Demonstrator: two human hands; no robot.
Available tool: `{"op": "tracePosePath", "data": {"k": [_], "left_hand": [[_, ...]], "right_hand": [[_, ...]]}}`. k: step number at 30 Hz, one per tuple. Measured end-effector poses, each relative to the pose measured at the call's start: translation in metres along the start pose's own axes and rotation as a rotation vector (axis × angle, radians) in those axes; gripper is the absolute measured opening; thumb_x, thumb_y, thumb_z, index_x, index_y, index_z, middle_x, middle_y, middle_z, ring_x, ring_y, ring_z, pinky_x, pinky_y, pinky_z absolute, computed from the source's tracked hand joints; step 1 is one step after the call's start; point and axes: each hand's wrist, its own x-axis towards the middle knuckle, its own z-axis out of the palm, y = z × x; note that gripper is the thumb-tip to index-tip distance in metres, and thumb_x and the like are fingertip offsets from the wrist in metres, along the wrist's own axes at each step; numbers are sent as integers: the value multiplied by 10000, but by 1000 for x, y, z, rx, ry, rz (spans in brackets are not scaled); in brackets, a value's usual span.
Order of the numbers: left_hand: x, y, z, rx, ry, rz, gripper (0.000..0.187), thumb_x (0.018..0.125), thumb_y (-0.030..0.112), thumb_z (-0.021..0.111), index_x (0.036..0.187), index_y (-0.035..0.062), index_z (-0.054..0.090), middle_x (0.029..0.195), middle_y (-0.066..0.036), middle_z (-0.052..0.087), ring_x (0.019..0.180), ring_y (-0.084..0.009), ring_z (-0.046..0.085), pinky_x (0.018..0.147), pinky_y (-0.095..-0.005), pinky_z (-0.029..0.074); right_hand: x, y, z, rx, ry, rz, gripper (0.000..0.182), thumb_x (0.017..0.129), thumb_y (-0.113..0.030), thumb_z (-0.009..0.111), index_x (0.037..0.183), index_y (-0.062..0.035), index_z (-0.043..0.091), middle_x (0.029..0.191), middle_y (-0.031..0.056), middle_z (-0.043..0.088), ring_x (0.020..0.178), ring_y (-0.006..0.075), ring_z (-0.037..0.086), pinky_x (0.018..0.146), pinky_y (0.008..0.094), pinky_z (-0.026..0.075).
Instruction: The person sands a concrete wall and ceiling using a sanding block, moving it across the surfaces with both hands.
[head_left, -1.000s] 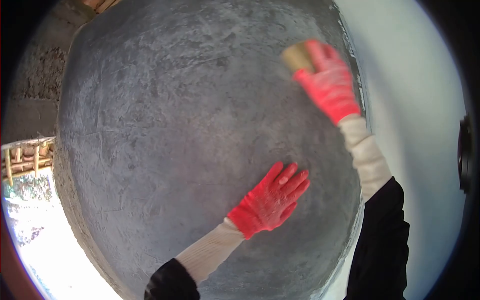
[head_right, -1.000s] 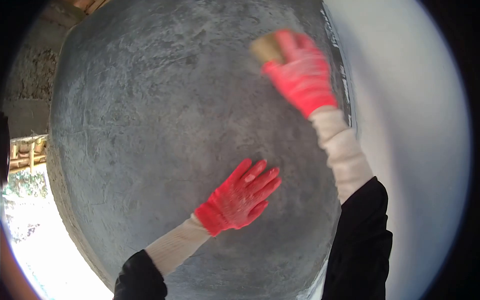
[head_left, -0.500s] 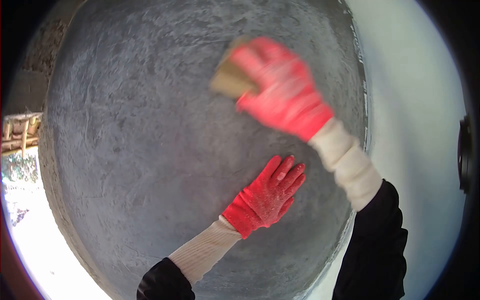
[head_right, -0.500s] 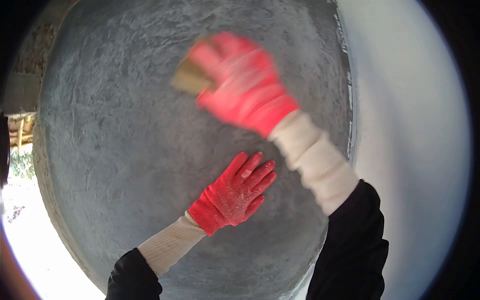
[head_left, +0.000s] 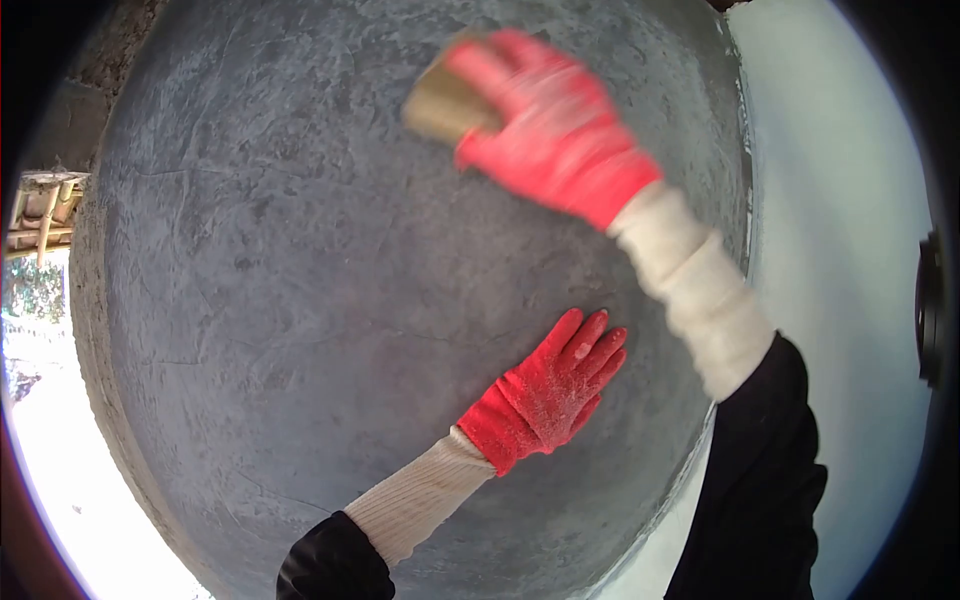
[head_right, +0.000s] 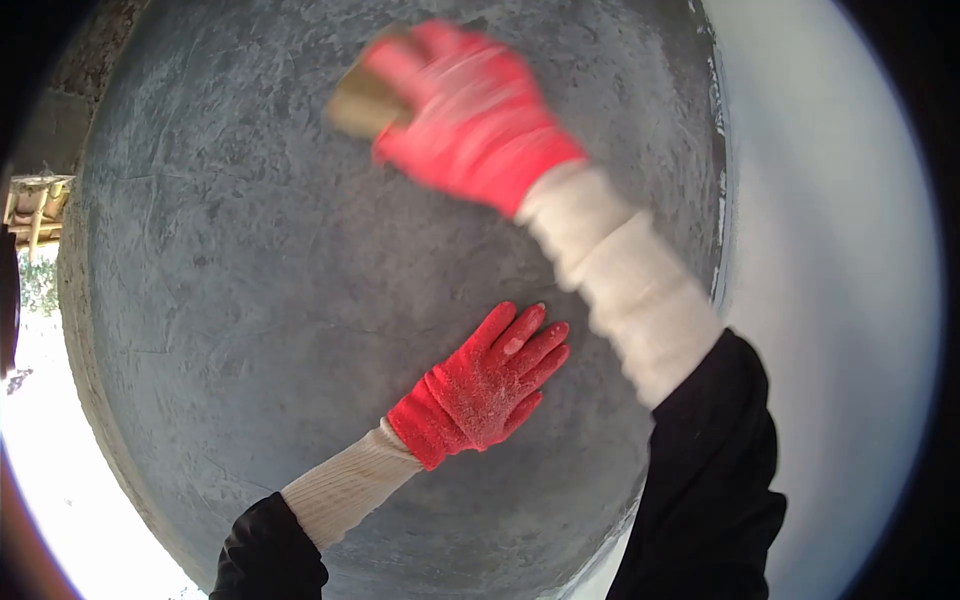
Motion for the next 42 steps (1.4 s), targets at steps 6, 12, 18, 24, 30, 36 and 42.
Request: {"op": "tracePosePath", "data": {"k": [6, 12, 18, 24, 30, 36, 42], "left_hand": [[-4, -2, 1, 32, 103, 16, 575, 944, 432, 528, 1400, 82, 551, 1461, -82, 499, 1361, -329, 391, 1154, -496, 308], [-2, 0, 2, 38, 54, -5, 576, 942, 434, 531, 1397, 82, 553, 1461, -80, 496, 1367, -332, 386, 1161, -505, 300], [-1, -2, -3, 13, 26, -5, 567, 941, 430, 536, 1382, 74, 566, 1457, -80, 501, 1361, -326, 393, 1159, -501, 304], [-4, -3, 1, 47, 111, 8, 544, 952, 405, 523, 1364, 55, 580, 1431, -103, 528, 1331, -341, 432, 1156, -501, 315], [-4, -5, -8, 102, 105, 75, 566, 892, 378, 571, 1335, 26, 597, 1399, -138, 550, 1327, -350, 463, 1139, -516, 366], [-20, -7, -5, -98, 215, 295, 544, 851, 350, 608, 1296, 38, 633, 1366, -140, 585, 1306, -337, 502, 1120, -529, 402], [-51, -42, -18, -347, 388, -13, 530, 788, 178, 682, 1301, 56, 633, 1374, -139, 592, 1253, -354, 545, 1096, -524, 420]], "right_hand": [[-53, 192, -56, -167, 114, 1058, 748, 817, -568, 671, 1458, -228, 488, 1269, 218, 625, 1193, 365, 604, 996, 441, 485], [-25, 23, -27, -21, -15, 274, 521, 808, -413, 707, 1278, -199, 635, 1252, 164, 627, 1135, 372, 603, 941, 456, 493], [-29, 30, -27, -55, -123, 150, 649, 757, -320, 776, 1351, -149, 577, 1351, 195, 572, 1197, 386, 573, 1000, 438, 483], [-71, 157, -53, -225, 105, 796, 703, 823, -479, 700, 1438, -189, 522, 1303, 207, 603, 1212, 387, 567, 995, 432, 479], [-93, -37, -57, 22, -251, -51, 653, 687, -246, 846, 1286, -147, 604, 1289, 220, 578, 1162, 426, 580, 961, 494, 508], [-107, 105, -69, -124, -3, 501, 658, 749, -333, 809, 1334, -136, 580, 1348, 227, 553, 1204, 406, 558, 1006, 468, 491], [-122, 95, -77, -254, 25, 686, 640, 840, -391, 743, 1378, -105, 544, 1328, 238, 567, 1180, 420, 569, 978, 481, 492]]}}
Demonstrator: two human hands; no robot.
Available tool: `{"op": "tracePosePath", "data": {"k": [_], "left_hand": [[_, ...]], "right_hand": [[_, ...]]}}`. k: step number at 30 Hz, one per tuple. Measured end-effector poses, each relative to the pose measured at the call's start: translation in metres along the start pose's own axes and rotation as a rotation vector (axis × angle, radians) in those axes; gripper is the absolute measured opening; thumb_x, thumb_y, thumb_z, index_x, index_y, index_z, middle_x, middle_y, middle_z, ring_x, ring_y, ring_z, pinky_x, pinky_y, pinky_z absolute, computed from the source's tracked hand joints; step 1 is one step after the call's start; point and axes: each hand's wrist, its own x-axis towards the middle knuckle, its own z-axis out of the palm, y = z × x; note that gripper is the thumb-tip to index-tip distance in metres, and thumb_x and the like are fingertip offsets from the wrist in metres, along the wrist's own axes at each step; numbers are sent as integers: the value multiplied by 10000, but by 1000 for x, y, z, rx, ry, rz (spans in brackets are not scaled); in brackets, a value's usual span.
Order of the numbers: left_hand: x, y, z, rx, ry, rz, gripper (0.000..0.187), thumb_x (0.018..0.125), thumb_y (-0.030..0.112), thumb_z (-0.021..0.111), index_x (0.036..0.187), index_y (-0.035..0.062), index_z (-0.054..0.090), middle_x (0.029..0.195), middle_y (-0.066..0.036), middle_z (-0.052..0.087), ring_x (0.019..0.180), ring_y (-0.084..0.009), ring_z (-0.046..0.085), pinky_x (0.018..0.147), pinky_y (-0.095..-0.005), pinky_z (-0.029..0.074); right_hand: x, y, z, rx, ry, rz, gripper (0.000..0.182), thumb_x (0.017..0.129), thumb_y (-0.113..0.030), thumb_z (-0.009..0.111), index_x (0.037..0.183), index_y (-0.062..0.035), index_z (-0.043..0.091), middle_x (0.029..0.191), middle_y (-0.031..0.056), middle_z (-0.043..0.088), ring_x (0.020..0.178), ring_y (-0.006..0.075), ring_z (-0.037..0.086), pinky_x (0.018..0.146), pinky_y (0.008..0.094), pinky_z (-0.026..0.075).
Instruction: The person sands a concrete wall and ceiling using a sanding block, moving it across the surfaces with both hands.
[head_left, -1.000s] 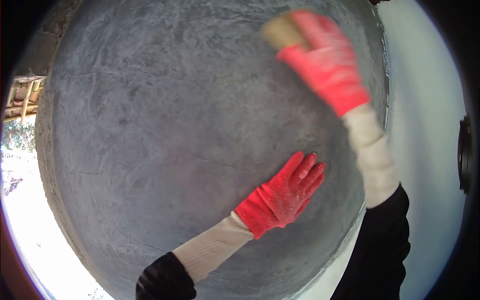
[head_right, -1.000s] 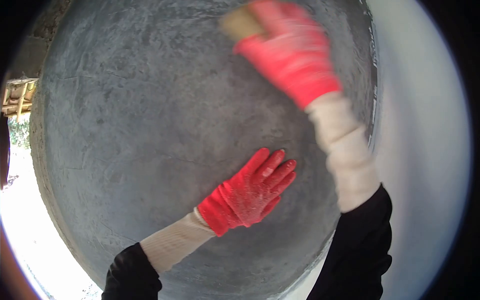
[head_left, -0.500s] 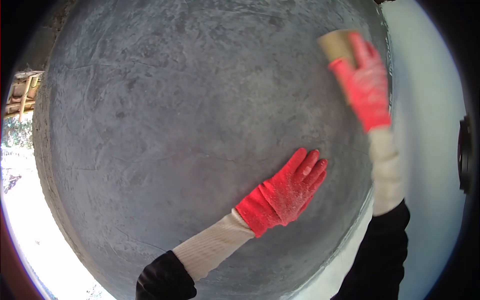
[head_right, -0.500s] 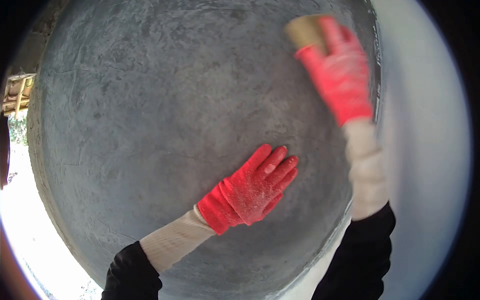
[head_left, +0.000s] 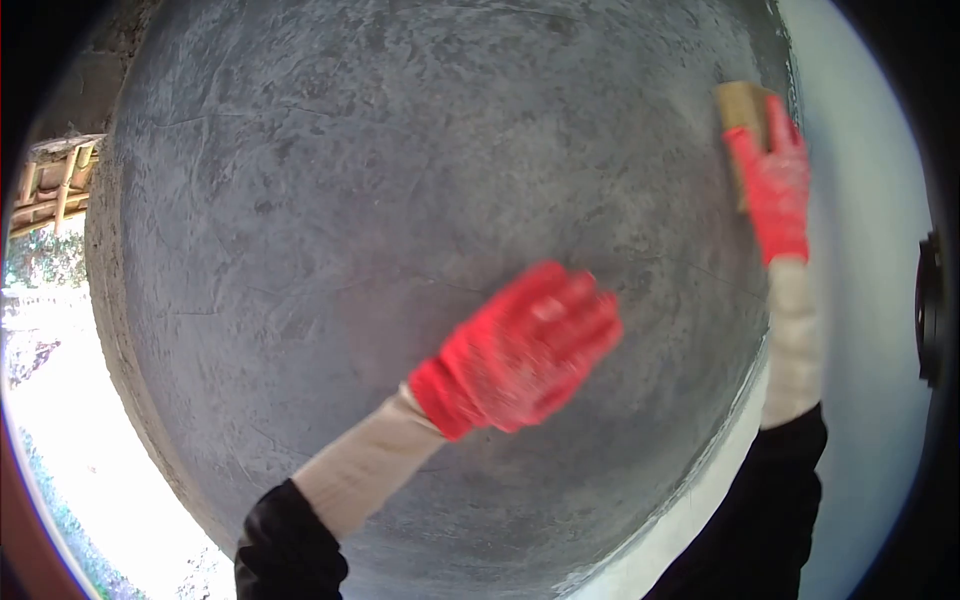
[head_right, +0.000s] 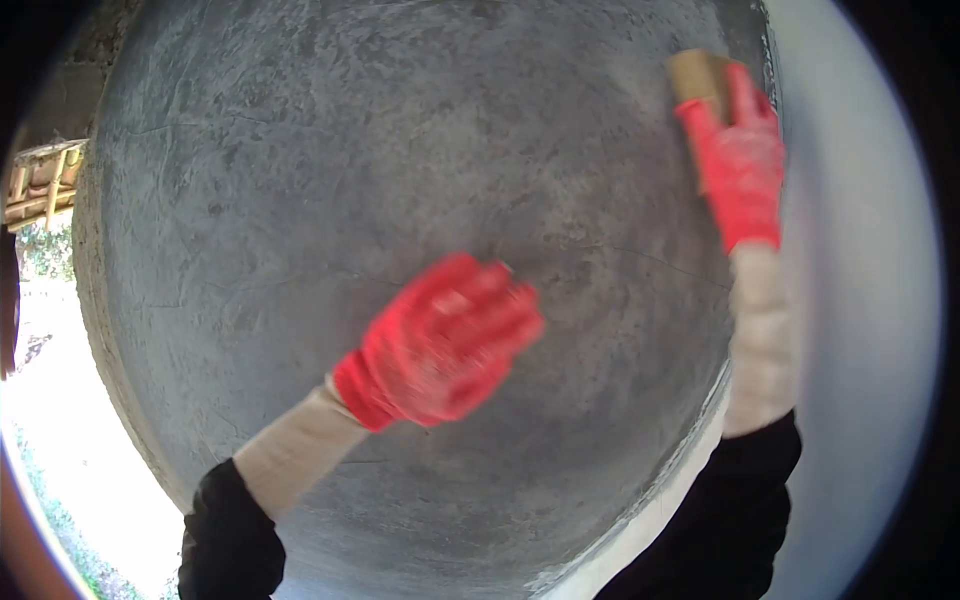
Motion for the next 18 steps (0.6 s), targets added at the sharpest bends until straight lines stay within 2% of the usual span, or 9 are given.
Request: {"op": "tracePosePath", "data": {"k": [3, 5, 6, 8, 12, 13, 15, 16, 18], "left_hand": [[12, -23, -30, 101, 124, -184, 530, 799, 99, 678, 1322, 47, 614, 1376, -158, 588, 1254, -370, 544, 1077, -502, 427], [19, -39, -34, 139, 203, -224, 509, 822, 93, 666, 1325, 43, 608, 1378, -163, 585, 1257, -374, 541, 1071, -495, 428], [22, -49, -34, 185, 247, -262, 511, 812, 102, 676, 1316, 50, 609, 1372, -159, 581, 1247, -381, 539, 1069, -499, 431], [25, -57, -32, 236, 295, -297, 513, 802, 111, 686, 1307, 57, 610, 1367, -156, 577, 1238, -387, 537, 1067, -503, 434], [24, -63, -28, 327, 227, -296, 514, 805, 129, 693, 1308, 68, 608, 1354, -141, 582, 1243, -380, 535, 1084, -500, 420], [25, -60, -26, 340, 197, -257, 516, 803, 136, 697, 1307, 70, 609, 1355, -135, 582, 1245, -377, 534, 1084, -498, 421], [27, -58, -26, 347, 173, -245, 515, 804, 141, 699, 1307, 72, 610, 1354, -127, 583, 1248, -373, 533, 1084, -498, 422], [28, -57, -26, 361, 153, -232, 514, 805, 147, 700, 1306, 75, 611, 1354, -120, 584, 1251, -369, 532, 1085, -497, 423], [27, -59, -26, 361, 159, -230, 507, 806, 147, 700, 1301, 74, 614, 1353, -117, 585, 1252, -367, 531, 1085, -497, 425]], "right_hand": [[-89, -85, -31, 54, -232, -529, 763, 634, -243, 886, 1321, -134, 574, 1357, 205, 524, 1231, 435, 527, 972, 501, 498], [-119, -103, -44, 165, -507, -721, 800, 600, -239, 904, 1322, -141, 575, 1375, 192, 502, 1262, 439, 499, 994, 511, 488], [-116, -96, -45, 162, -511, -712, 800, 600, -239, 904, 1322, -141, 575, 1375, 192, 502, 1262, 439, 499, 994, 511, 488], [-91, -69, -39, 97, -349, -615, 836, 590, -257, 914, 1341, -146, 563, 1373, 193, 508, 1253, 427, 510, 1009, 493, 484], [-7, 49, -4, -67, -75, -151, 722, 793, -314, 805, 1422, -124, 504, 1393, 218, 507, 1225, 418, 536, 1018, 463, 480], [-9, 48, -5, -73, -80, -147, 722, 793, -314, 805, 1422, -124, 504, 1393, 218, 507, 1225, 418, 536, 1018, 463, 480], [-15, 41, -4, -115, 38, 79, 666, 866, -343, 736, 1440, -113, 488, 1389, 234, 508, 1205, 430, 547, 1007, 471, 483], [-38, 36, -3, -159, 3, -136, 691, 829, -344, 761, 1425, -110, 499, 1382, 245, 507, 1217, 427, 541, 1014, 464, 477], [-100, -48, -41, -13, -218, -259, 671, 744, -292, 816, 1345, -125, 569, 1391, 228, 498, 1235, 448, 517, 974, 516, 491]]}}
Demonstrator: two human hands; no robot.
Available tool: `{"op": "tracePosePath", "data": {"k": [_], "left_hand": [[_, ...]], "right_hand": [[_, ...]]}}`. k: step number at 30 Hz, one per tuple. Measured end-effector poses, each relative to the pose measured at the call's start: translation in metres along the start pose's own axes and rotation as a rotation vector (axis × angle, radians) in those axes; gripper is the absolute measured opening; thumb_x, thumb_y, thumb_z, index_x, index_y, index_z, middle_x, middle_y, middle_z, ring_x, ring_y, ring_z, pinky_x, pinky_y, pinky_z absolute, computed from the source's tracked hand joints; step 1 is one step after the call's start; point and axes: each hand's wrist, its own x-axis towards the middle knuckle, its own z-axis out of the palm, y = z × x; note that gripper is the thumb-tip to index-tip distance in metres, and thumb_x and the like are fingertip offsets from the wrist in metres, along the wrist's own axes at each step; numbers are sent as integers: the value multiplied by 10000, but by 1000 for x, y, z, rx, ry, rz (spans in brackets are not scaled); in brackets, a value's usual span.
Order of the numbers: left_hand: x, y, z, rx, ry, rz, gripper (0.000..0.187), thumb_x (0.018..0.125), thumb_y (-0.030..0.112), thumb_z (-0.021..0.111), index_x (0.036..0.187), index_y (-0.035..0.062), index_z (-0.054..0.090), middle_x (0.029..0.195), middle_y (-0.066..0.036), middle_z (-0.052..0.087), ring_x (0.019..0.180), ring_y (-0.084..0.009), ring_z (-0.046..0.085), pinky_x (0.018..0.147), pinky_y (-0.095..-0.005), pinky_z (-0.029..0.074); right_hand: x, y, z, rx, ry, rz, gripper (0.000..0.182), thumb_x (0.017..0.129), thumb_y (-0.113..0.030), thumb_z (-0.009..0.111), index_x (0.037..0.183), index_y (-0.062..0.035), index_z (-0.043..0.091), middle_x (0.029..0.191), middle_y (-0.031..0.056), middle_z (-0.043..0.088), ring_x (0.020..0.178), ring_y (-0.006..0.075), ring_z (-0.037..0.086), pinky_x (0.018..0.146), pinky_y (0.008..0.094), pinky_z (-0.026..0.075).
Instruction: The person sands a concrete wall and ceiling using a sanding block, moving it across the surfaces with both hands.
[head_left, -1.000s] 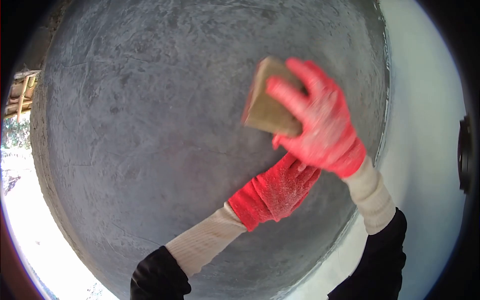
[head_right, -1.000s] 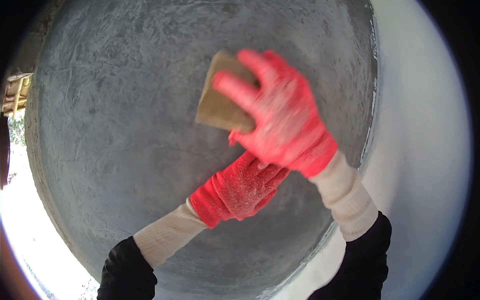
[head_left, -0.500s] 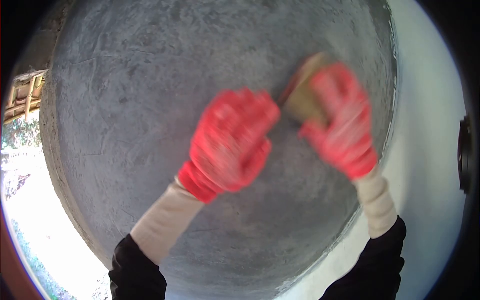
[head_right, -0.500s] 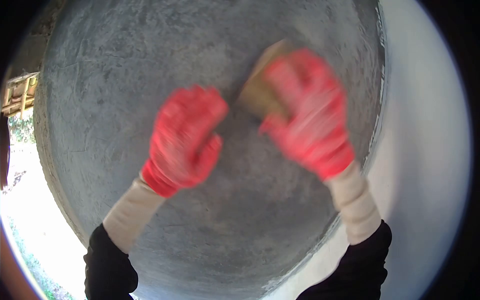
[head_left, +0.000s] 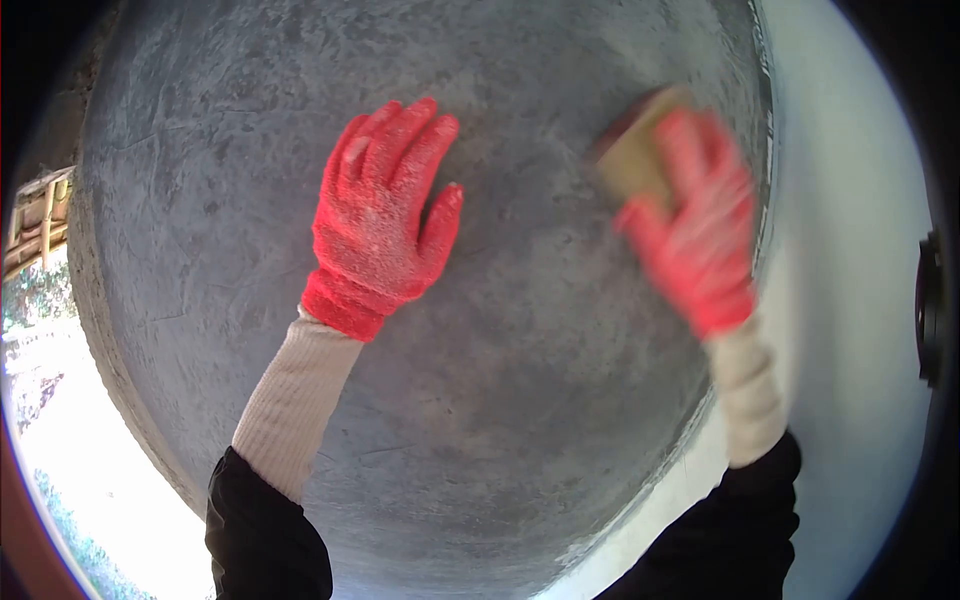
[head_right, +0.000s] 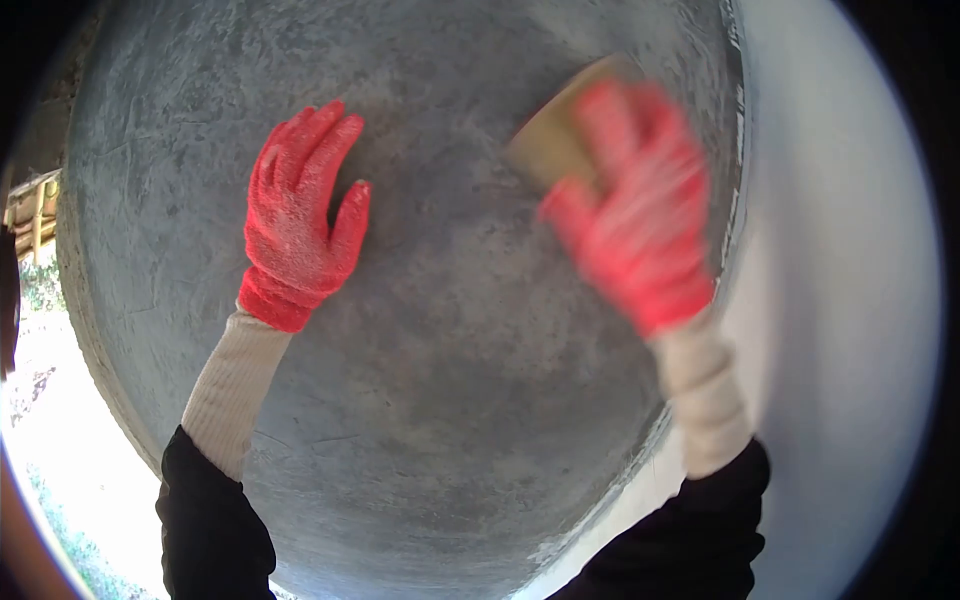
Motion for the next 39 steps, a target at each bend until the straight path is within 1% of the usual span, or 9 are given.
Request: {"op": "tracePosePath", "data": {"k": [4, 13, 17, 21, 23, 30, 34, 37, 39], "left_hand": [[-2, -3, 4, 16, -4, 32, 484, 811, 149, 697, 1284, 73, 626, 1348, -114, 593, 1252, -362, 534, 1087, -494, 428], [-1, -1, 2, 14, -55, 43, 462, 820, 145, 690, 1272, 73, 632, 1325, -115, 610, 1245, -364, 545, 1080, -496, 432], [1, -1, 4, 19, -59, 75, 456, 819, 148, 689, 1266, 74, 634, 1319, -113, 612, 1236, -362, 549, 1076, -496, 434], [-1, 1, 4, 37, -76, 113, 448, 813, 142, 688, 1252, 73, 636, 1308, -108, 614, 1222, -352, 549, 1072, -488, 437], [3, 1, 5, 55, -74, 122, 445, 811, 139, 687, 1248, 73, 637, 1305, -106, 613, 1219, -347, 546, 1072, -485, 438], [0, 0, 4, 32, -69, 109, 442, 811, 139, 687, 1245, 80, 637, 1303, -95, 608, 1232, -333, 529, 1072, -479, 436], [-1, -2, 6, 34, -73, 120, 443, 809, 132, 687, 1246, 81, 635, 1296, -95, 610, 1229, -333, 533, 1064, -479, 440], [0, 1, 5, 45, -63, 141, 442, 808, 124, 685, 1245, 79, 635, 1293, -100, 613, 1218, -335, 544, 1055, -480, 447], [-1, 2, 4, 22, -90, 136, 434, 820, 109, 677, 1251, 75, 644, 1303, -106, 622, 1229, -346, 553, 1070, -481, 439]], "right_hand": [[-70, -57, -5, 385, -434, -608, 796, 550, -284, 895, 1279, -143, 608, 1376, 236, 490, 1201, 509, 518, 1007, 582, 462], [4, 88, 10, -47, 174, 291, 821, 730, -230, 835, 1442, -72, 460, 1403, 262, 476, 1177, 467, 536, 998, 487, 481], [-103, -35, -15, 183, -142, -31, 879, 680, -407, 856, 1443, -163, 494, 1417, 178, 455, 1308, 462, 447, 1012, 526, 463], [-181, -66, -2, 114, -357, -974, 804, 610, -392, 884, 1342, -278, 569, 1322, 108, 493, 1273, 434, 487, 975, 538, 491], [-126, -39, -29, 287, -701, -486, 754, 642, -318, 876, 1331, -233, 580, 1316, 130, 515, 1201, 451, 537, 955, 516, 506], [-37, 70, 6, 5, 240, 420, 737, 729, -195, 825, 1383, -65, 511, 1328, 234, 547, 1099, 434, 580, 922, 465, 511], [-136, -45, -19, 27, -167, 83, 816, 728, -303, 839, 1437, -122, 480, 1445, 231, 402, 1303, 482, 442, 986, 566, 438], [-226, -84, 1, 162, -459, -941, 794, 627, -421, 882, 1309, -150, 578, 1357, 173, 456, 1294, 451, 460, 983, 547, 458], [-223, -59, -2, 280, -585, -675, 768, 628, -391, 886, 1294, -158, 584, 1354, 179, 462, 1258, 445, 488, 965, 536, 473]]}}
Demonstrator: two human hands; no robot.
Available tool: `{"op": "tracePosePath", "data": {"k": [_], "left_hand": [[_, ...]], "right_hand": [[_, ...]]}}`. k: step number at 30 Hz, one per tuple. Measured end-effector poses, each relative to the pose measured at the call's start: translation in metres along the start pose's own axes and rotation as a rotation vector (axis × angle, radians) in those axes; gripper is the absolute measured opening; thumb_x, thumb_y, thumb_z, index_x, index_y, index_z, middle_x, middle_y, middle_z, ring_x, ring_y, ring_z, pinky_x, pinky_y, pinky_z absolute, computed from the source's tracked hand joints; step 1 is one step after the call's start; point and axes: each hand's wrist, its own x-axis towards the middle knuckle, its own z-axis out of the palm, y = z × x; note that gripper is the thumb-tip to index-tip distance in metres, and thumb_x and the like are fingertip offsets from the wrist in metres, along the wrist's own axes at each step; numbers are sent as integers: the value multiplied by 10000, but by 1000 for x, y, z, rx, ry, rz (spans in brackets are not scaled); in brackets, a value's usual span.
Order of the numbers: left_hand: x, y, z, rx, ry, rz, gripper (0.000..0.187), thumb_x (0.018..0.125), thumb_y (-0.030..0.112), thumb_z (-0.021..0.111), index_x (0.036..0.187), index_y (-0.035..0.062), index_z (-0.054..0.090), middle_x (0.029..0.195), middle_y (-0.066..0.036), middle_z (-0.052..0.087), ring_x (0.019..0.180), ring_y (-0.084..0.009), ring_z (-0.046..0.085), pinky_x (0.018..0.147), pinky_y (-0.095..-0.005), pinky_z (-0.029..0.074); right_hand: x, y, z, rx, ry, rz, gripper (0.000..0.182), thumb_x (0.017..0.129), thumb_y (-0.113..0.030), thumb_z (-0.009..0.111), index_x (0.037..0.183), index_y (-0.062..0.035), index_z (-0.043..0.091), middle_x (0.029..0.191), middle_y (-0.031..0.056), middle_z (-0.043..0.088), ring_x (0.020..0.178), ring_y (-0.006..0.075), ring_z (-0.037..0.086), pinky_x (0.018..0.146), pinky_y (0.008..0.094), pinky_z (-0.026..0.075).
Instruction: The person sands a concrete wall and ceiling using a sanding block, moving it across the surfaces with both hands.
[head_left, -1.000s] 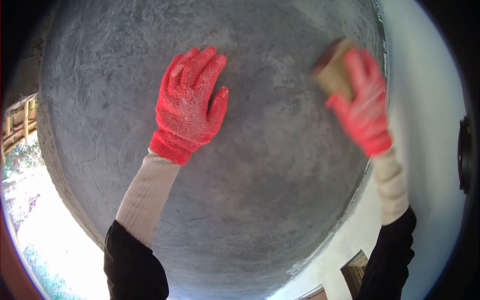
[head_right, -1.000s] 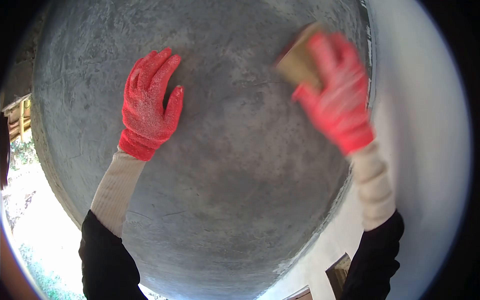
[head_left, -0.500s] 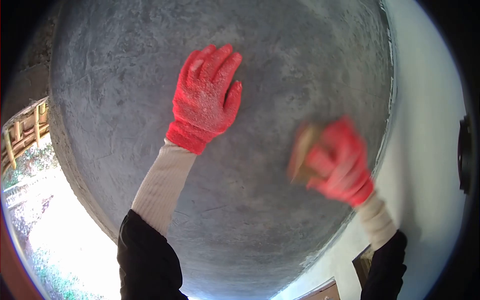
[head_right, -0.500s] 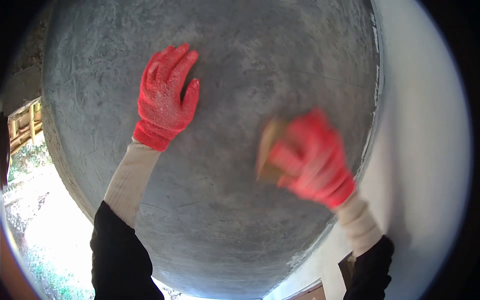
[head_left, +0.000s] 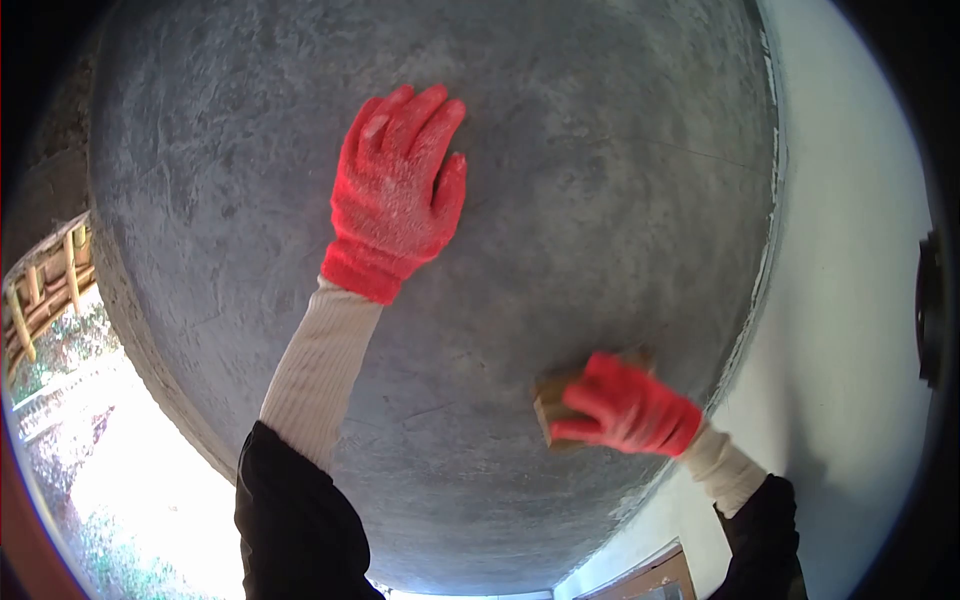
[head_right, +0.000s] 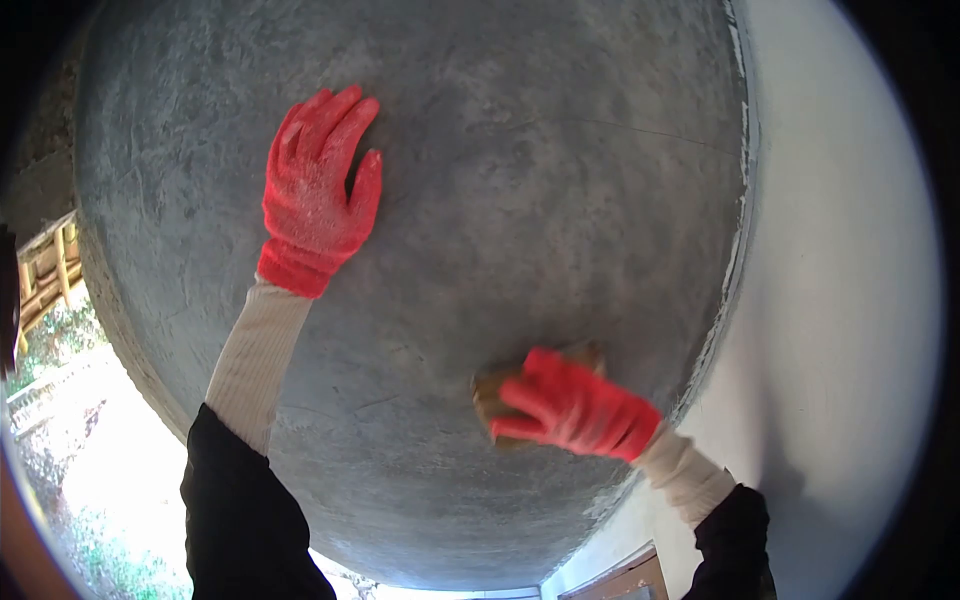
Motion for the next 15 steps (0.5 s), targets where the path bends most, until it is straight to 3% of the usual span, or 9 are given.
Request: {"op": "tracePosePath", "data": {"k": [1, 3, 5, 6, 8, 10, 11, 13, 15], "left_hand": [[1, -1, -1, -10, -23, -11, 426, 831, 94, 669, 1256, 71, 652, 1313, -112, 630, 1240, -357, 562, 1085, -481, 432], [2, 1, -4, -15, -38, -19, 428, 831, 93, 669, 1258, 71, 653, 1317, -110, 629, 1248, -354, 558, 1088, -479, 428], [3, 1, -4, -26, -60, -30, 430, 831, 93, 668, 1260, 71, 653, 1322, -107, 628, 1256, -350, 554, 1091, -477, 425], [3, 2, -4, 2, -40, -23, 415, 824, 106, 670, 1237, 72, 660, 1307, -103, 629, 1235, -347, 557, 1074, -477, 438], [1, 3, -2, 13, -26, -19, 400, 817, 119, 672, 1214, 72, 667, 1293, -99, 630, 1214, -344, 560, 1057, -477, 450], [1, 2, 0, 47, -41, -5, 419, 825, 126, 669, 1241, 77, 660, 1308, -100, 626, 1226, -344, 556, 1068, -480, 441], [2, 0, 0, 33, -41, 1, 419, 825, 126, 669, 1241, 77, 660, 1308, -100, 626, 1226, -344, 556, 1068, -480, 441], [0, 0, 0, 69, -35, 21, 439, 840, 139, 668, 1274, 81, 646, 1329, -104, 618, 1243, -345, 548, 1087, -481, 423], [2, -1, -1, 68, -58, 15, 447, 847, 142, 668, 1289, 82, 638, 1338, -106, 614, 1247, -346, 547, 1094, -476, 416]], "right_hand": [[2, 20, -19, 203, -18, 210, 743, 629, -361, 890, 1279, -167, 590, 1350, 185, 467, 1221, 438, 517, 947, 524, 487], [5, 68, -74, -188, 341, 465, 725, 692, -264, 873, 1325, -129, 547, 1356, 218, 468, 1142, 434, 554, 906, 501, 504], [2, 115, -73, -236, 667, 888, 787, 716, -261, 866, 1392, -105, 494, 1383, 256, 449, 1161, 458, 525, 940, 523, 483], [3, 127, -70, -241, 662, 899, 787, 716, -261, 866, 1392, -105, 494, 1383, 256, 449, 1161, 458, 525, 940, 523, 483], [5, 134, -65, -236, 852, 1274, 852, 708, -280, 871, 1431, -90, 461, 1415, 289, 412, 1227, 485, 465, 991, 533, 445], [34, 62, -56, -160, 645, 1279, 890, 713, -335, 860, 1456, -86, 439, 1441, 305, 375, 1290, 484, 421, 1025, 558, 407], [45, 19, -40, -200, 561, 1144, 913, 718, -431, 843, 1460, -84, 440, 1460, 304, 352, 1324, 469, 399, 1044, 570, 387], [62, -68, 21, -1, 614, 900, 879, 689, -470, 850, 1426, -150, 495, 1438, 206, 412, 1207, 456, 509, 1014, 563, 421], [67, -106, 54, 97, 469, 337, 792, 689, -408, 865, 1375, -187, 536, 1364, 155, 455, 1119, 439, 552, 930, 559, 470]]}}
